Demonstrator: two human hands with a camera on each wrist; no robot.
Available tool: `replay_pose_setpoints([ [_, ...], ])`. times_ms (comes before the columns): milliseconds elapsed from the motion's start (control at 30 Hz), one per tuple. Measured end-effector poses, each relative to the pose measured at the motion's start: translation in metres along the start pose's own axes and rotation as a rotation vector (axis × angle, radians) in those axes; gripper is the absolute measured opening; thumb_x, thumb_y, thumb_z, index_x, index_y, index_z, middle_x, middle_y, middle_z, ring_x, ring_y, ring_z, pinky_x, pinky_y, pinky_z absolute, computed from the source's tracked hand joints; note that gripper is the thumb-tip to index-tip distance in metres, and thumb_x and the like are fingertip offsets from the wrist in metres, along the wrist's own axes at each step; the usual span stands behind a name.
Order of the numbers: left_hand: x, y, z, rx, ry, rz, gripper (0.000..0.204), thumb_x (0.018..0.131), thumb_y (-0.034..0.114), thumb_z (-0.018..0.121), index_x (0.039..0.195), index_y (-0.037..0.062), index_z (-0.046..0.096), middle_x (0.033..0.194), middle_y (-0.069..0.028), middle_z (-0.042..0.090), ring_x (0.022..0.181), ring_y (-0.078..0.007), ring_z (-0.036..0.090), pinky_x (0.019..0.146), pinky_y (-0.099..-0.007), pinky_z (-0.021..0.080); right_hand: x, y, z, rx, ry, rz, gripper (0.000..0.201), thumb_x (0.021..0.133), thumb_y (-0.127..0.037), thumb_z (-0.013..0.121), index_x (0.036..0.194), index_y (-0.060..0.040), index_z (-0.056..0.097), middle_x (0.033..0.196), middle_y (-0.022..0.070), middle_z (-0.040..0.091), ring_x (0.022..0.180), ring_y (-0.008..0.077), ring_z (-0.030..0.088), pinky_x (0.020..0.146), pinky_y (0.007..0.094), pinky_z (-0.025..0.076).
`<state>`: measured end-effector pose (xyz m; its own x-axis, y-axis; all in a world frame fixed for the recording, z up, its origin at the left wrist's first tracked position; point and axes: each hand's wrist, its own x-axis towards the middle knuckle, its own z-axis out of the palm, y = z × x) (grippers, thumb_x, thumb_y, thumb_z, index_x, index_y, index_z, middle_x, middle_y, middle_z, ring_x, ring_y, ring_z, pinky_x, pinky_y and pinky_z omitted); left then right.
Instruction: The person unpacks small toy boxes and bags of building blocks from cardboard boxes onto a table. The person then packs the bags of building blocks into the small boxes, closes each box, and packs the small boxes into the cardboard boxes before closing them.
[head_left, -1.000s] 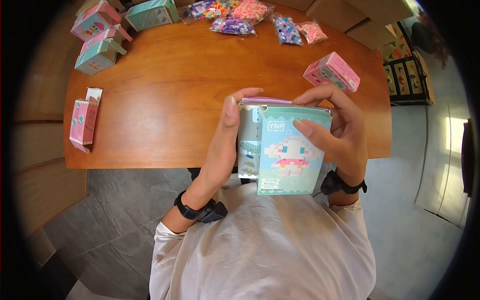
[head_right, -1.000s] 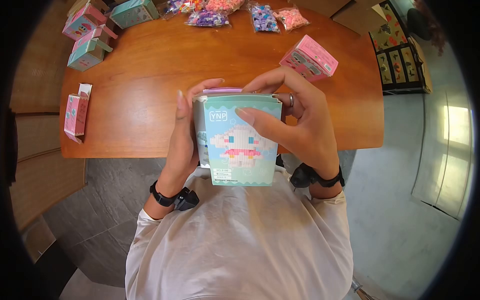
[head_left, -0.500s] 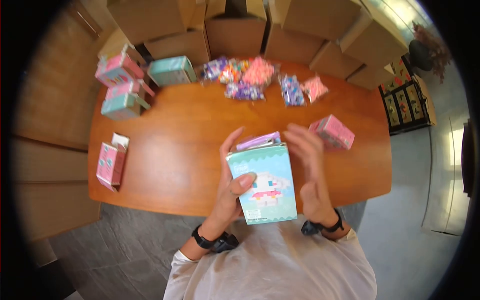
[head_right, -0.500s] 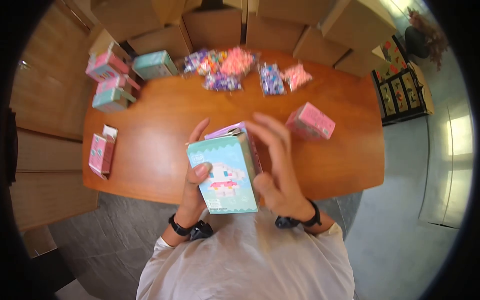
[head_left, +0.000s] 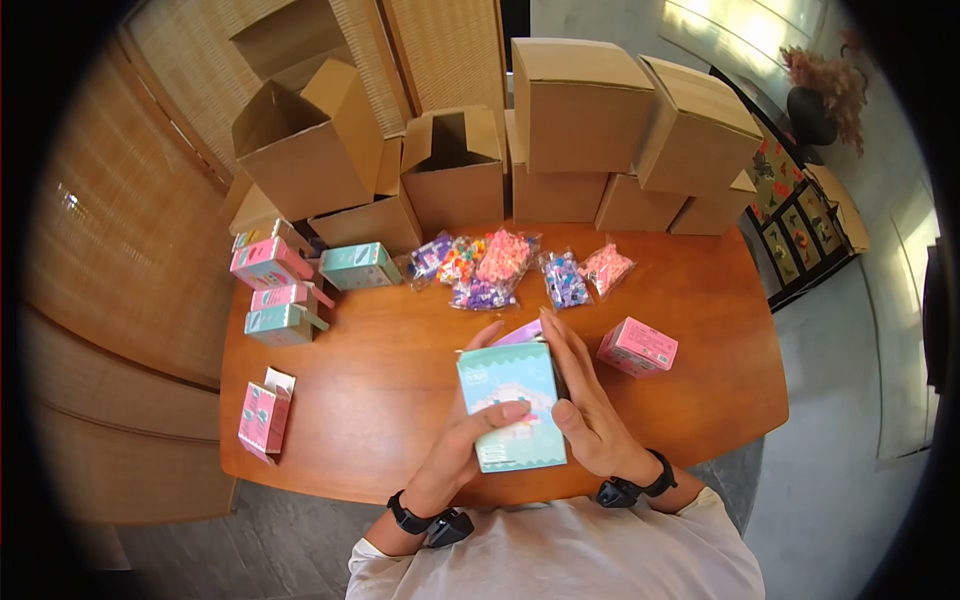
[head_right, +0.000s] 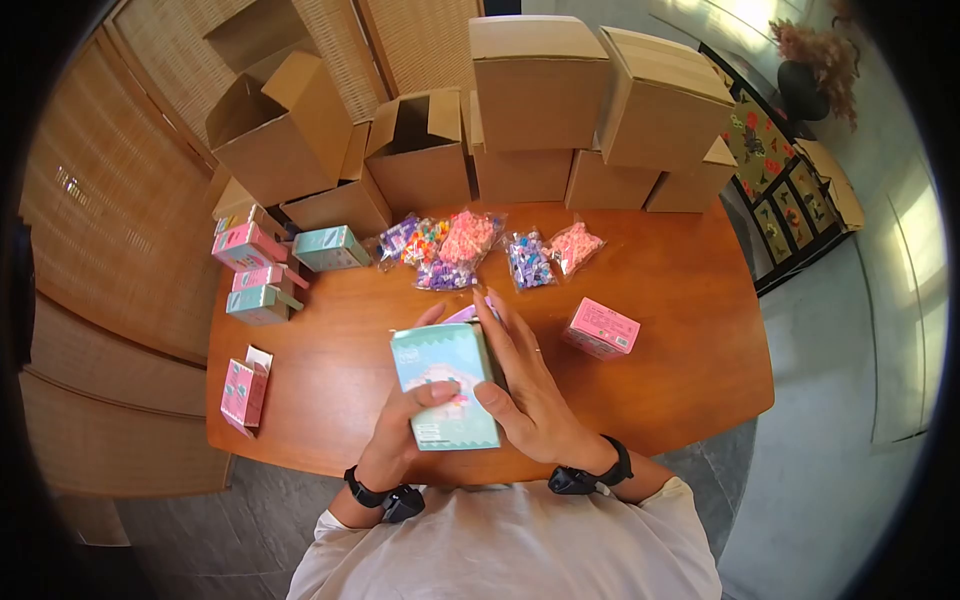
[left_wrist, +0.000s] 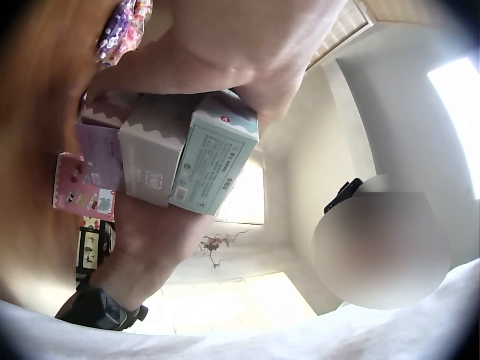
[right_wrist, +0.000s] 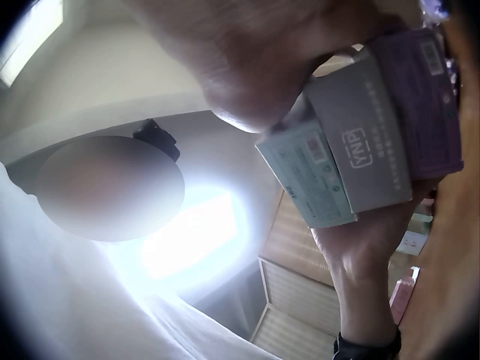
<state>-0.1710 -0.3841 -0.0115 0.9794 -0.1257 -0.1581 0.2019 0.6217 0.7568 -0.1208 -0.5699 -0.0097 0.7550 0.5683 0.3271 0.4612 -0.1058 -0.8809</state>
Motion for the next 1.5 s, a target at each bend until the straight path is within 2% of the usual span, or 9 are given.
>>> replay_pose_setpoints([
  [133, -0.003, 0.036, -0.017, -0.153, 0.231, -0.094, 0.077, 0.086, 0.017, 0.073, 0.154, 0.0066, 0.039, 0.149, -0.0182, 0.051, 0.136, -0.031, 0.053, 0.112, -0.0453, 0.048, 0.019, -0.012, -0.019, 0.308, -0.046, -0.006, 0.073, 0.108, -0.041, 0.048, 0.163, -0.0002, 0.022, 0.163, 0.025, 0.03, 0.152, 0.0382, 0.03, 0.124, 0.0425, 0.022],
  [267, 0.0, 0.096, 0.007, -0.079, 0.259, 0.446, 0.052, 0.092, 0.02, 0.068, 0.138, 0.0006, 0.054, 0.124, -0.0124, 0.066, 0.115, -0.026, 0.067, 0.102, -0.0427, 0.055, 0.073, -0.03, -0.045, -0.338, -0.063, -0.236, 0.054, 0.101, -0.029, 0.065, 0.142, 0.0024, 0.049, 0.136, 0.0201, 0.057, 0.126, 0.0381, 0.056, 0.103, 0.046, 0.049],
  [467, 0.062, 0.201, 0.001, 0.013, 0.099, 0.496, 0.051, 0.096, 0.037, 0.066, 0.138, 0.0104, 0.06, 0.131, -0.0097, 0.066, 0.119, -0.0295, 0.065, 0.099, -0.0492, 0.054, 0.199, 0.008, -0.031, -0.596, -0.262, -0.22, 0.051, 0.095, -0.026, 0.069, 0.132, 0.0035, 0.052, 0.133, 0.0219, 0.058, 0.121, 0.0435, 0.059, 0.093, 0.0501, 0.054],
  [600, 0.097, 0.234, 0.027, 0.048, 0.108, 0.467, 0.047, 0.092, 0.036, 0.071, 0.133, 0.0141, 0.064, 0.129, -0.0085, 0.066, 0.12, -0.0281, 0.062, 0.094, -0.0523, 0.051, 0.247, 0.059, -0.018, -0.769, -0.194, -0.221, 0.056, 0.093, -0.029, 0.068, 0.134, 0.0033, 0.05, 0.14, 0.0244, 0.054, 0.117, 0.0455, 0.062, 0.096, 0.0514, 0.054],
  [867, 0.193, 0.23, 0.02, -0.052, -0.15, 0.262, 0.057, 0.093, 0.044, 0.066, 0.14, 0.0151, 0.057, 0.144, -0.0149, 0.056, 0.134, -0.0374, 0.047, 0.105, -0.0711, 0.031, 0.251, 0.062, -0.022, -0.824, -0.161, 0.132, 0.05, 0.086, -0.017, 0.068, 0.126, 0.0082, 0.052, 0.148, 0.0413, 0.036, 0.111, 0.0519, 0.064, 0.094, 0.0536, 0.056],
  [1033, 0.218, 0.212, 0.006, -0.213, -0.209, 0.229, 0.064, 0.095, 0.053, 0.057, 0.146, 0.0154, 0.054, 0.157, -0.0175, 0.046, 0.145, -0.0433, 0.038, 0.114, -0.075, 0.018, 0.238, 0.077, -0.025, -0.815, -0.014, -0.13, 0.037, 0.081, -0.005, 0.063, 0.114, 0.0099, 0.055, 0.143, 0.0362, 0.043, 0.106, 0.0522, 0.065, 0.088, 0.0555, 0.057],
  [1200, 0.225, 0.197, -0.008, -0.32, -0.235, 0.208, 0.064, 0.094, 0.052, 0.057, 0.147, 0.0156, 0.054, 0.157, -0.0187, 0.045, 0.145, -0.0441, 0.038, 0.116, -0.0744, 0.018, 0.236, 0.094, -0.021, -0.771, 0.028, -0.317, 0.032, 0.079, 0.0, 0.061, 0.109, 0.0115, 0.056, 0.131, 0.0327, 0.05, 0.103, 0.0516, 0.065, 0.085, 0.0575, 0.057],
  [1333, 0.23, 0.181, -0.017, -0.308, -0.157, 0.227, 0.064, 0.095, 0.055, 0.053, 0.146, 0.0151, 0.053, 0.154, -0.0188, 0.046, 0.144, -0.0434, 0.039, 0.114, -0.0719, 0.022, 0.235, 0.097, -0.026, -0.725, -0.076, -0.161, 0.034, 0.079, -0.002, 0.061, 0.11, 0.0124, 0.056, 0.136, 0.0378, 0.047, 0.101, 0.0545, 0.065, 0.086, 0.0575, 0.057],
  [1500, 0.242, 0.171, -0.03, -0.351, -0.156, 0.211, 0.062, 0.097, 0.054, 0.048, 0.145, 0.0148, 0.054, 0.154, -0.0197, 0.047, 0.142, -0.0428, 0.041, 0.113, -0.0706, 0.025, 0.231, 0.092, -0.034, -0.796, -0.2, -0.032, 0.039, 0.079, -0.005, 0.061, 0.113, 0.0142, 0.057, 0.152, 0.0513, 0.023, 0.101, 0.0605, 0.065, 0.091, 0.0555, 0.057],
])
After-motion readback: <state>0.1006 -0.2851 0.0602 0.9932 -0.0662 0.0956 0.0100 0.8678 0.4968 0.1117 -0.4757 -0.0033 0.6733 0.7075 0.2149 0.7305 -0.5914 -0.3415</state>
